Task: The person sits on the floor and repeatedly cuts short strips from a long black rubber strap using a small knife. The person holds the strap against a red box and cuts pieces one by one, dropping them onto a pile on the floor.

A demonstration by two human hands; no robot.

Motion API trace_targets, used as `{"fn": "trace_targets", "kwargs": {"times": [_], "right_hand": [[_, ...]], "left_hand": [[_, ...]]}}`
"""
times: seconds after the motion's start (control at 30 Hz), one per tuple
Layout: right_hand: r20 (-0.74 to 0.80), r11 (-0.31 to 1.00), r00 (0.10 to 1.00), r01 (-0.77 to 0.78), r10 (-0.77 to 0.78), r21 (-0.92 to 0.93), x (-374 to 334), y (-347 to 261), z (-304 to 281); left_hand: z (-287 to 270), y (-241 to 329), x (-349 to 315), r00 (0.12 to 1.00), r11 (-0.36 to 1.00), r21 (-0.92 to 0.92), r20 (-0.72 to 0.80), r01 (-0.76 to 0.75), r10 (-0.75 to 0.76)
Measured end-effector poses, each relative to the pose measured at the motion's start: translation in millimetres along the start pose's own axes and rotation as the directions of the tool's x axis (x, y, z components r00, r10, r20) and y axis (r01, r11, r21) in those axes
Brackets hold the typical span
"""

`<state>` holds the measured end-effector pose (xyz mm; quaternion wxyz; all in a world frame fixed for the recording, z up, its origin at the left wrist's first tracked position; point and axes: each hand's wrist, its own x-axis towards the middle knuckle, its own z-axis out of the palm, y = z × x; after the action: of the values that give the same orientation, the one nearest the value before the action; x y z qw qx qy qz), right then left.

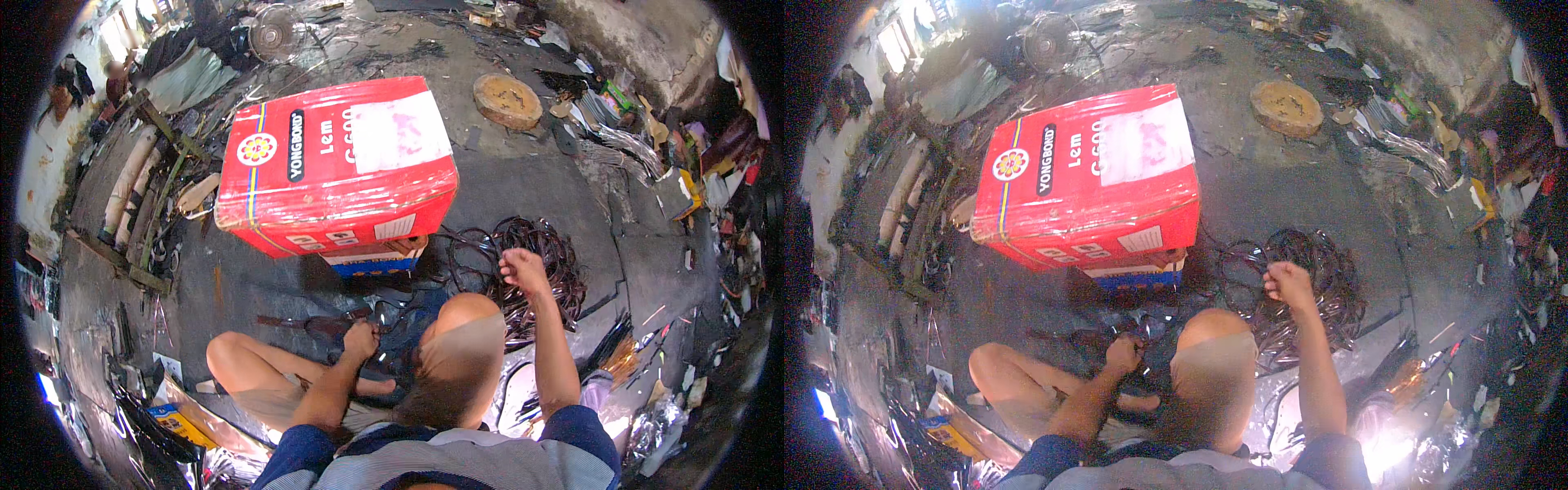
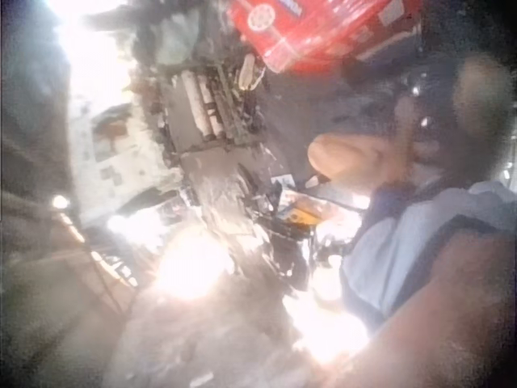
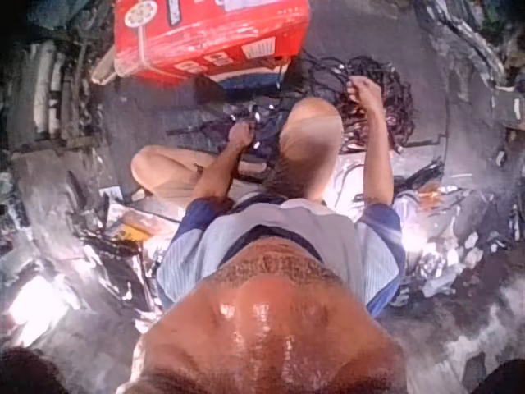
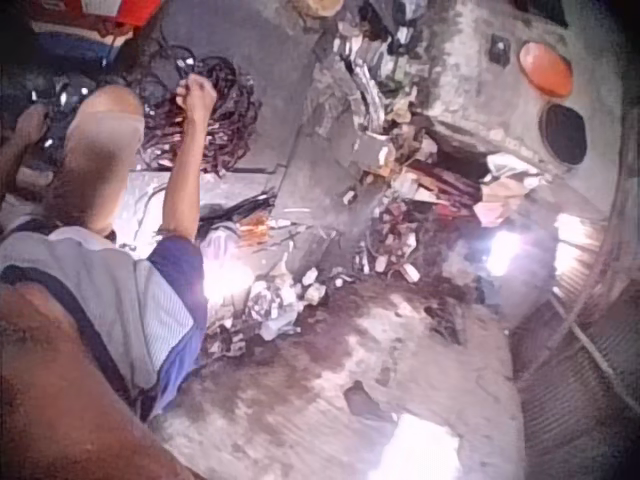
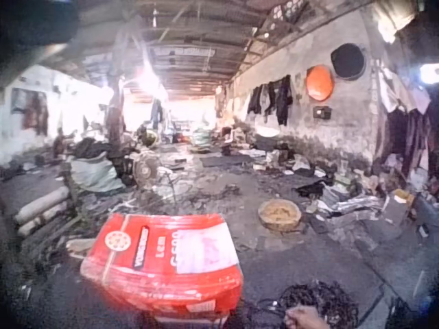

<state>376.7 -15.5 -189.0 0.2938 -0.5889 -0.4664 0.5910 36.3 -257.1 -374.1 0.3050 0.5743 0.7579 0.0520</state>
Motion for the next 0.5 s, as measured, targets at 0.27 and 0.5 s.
{"fn": "trace_targets", "kwargs": {"times": [0.27,0.5], "right_hand": [[0.19,0.793,0.821,0.57,-0.539,-0.215,-85.7,-135.0,60.4],[0.594,0.277,0.218,0.961,-0.775,0.009,-165.3,-228.1,150.4]], "left_hand": [[-152.4,58.0,-27.5,0.71,0.858,-0.193,-0.66,-0.477,0.246],[-325.0,146.7,-117.7,0.788,0.501,-0.629,-0.579,-0.594,0.207]]}}
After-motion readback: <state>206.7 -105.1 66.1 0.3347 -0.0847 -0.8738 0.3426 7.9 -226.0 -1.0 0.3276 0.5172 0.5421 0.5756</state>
